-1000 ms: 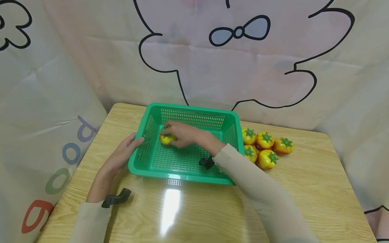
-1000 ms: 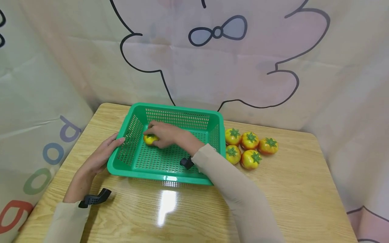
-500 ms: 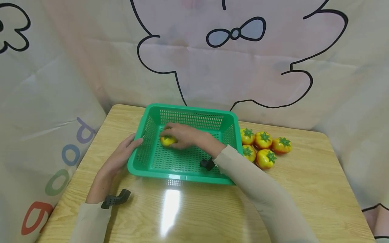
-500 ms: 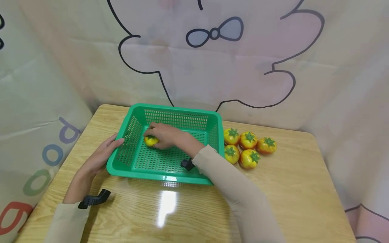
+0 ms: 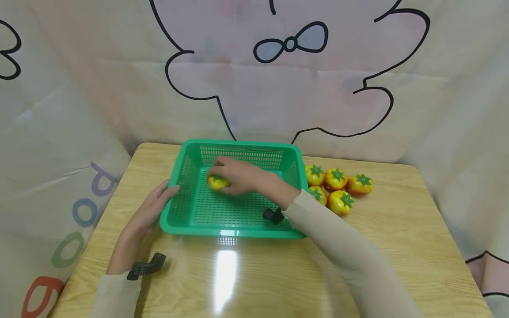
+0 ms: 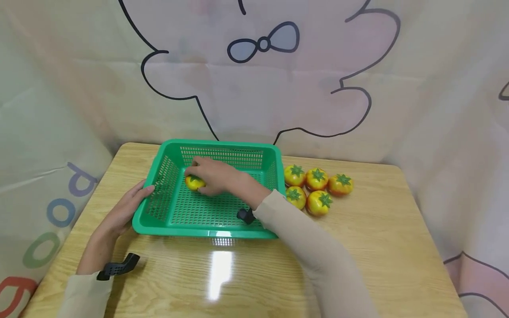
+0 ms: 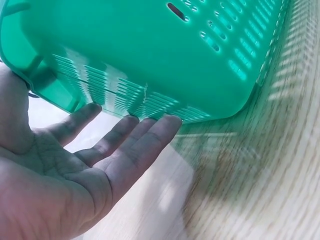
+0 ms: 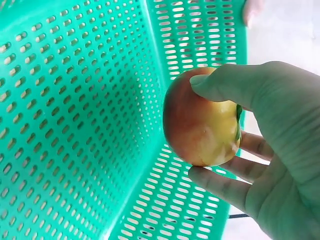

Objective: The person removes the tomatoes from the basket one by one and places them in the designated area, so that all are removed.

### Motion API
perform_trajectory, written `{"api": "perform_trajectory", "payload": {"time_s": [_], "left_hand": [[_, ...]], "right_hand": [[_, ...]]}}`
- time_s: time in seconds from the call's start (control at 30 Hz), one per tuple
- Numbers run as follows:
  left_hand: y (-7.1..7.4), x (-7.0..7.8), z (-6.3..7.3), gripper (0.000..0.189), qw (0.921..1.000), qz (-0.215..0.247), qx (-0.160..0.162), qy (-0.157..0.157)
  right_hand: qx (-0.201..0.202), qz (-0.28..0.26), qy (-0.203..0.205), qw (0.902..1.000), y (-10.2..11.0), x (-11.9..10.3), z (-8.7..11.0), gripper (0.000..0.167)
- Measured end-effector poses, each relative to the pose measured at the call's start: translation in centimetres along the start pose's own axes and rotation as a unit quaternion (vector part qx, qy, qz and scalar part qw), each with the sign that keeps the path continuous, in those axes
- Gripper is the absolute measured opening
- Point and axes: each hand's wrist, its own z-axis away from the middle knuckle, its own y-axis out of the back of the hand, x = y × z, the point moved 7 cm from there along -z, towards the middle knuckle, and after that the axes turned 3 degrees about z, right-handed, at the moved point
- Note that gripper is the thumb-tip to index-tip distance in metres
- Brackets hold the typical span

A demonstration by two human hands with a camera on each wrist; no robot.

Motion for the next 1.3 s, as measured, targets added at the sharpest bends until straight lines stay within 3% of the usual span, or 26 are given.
{"api": "perform_trajectory", "payload": {"time_s": [0.57, 1.3], "left_hand": [[-0.2, 0.4, 0.1, 0.073, 0.9995, 0.005, -0.018, -0.024], [-0.4, 0.6, 0.2, 0.075, 0.9994, 0.004, -0.026, -0.020]], "right_hand": [[0.042, -0.001, 0.004, 0.9991, 2.1, -1.1, 3.5, 0.047], [0.124, -0.018, -0.008, 0.9921, 3.8, -0.4, 9.7, 0.046]]}}
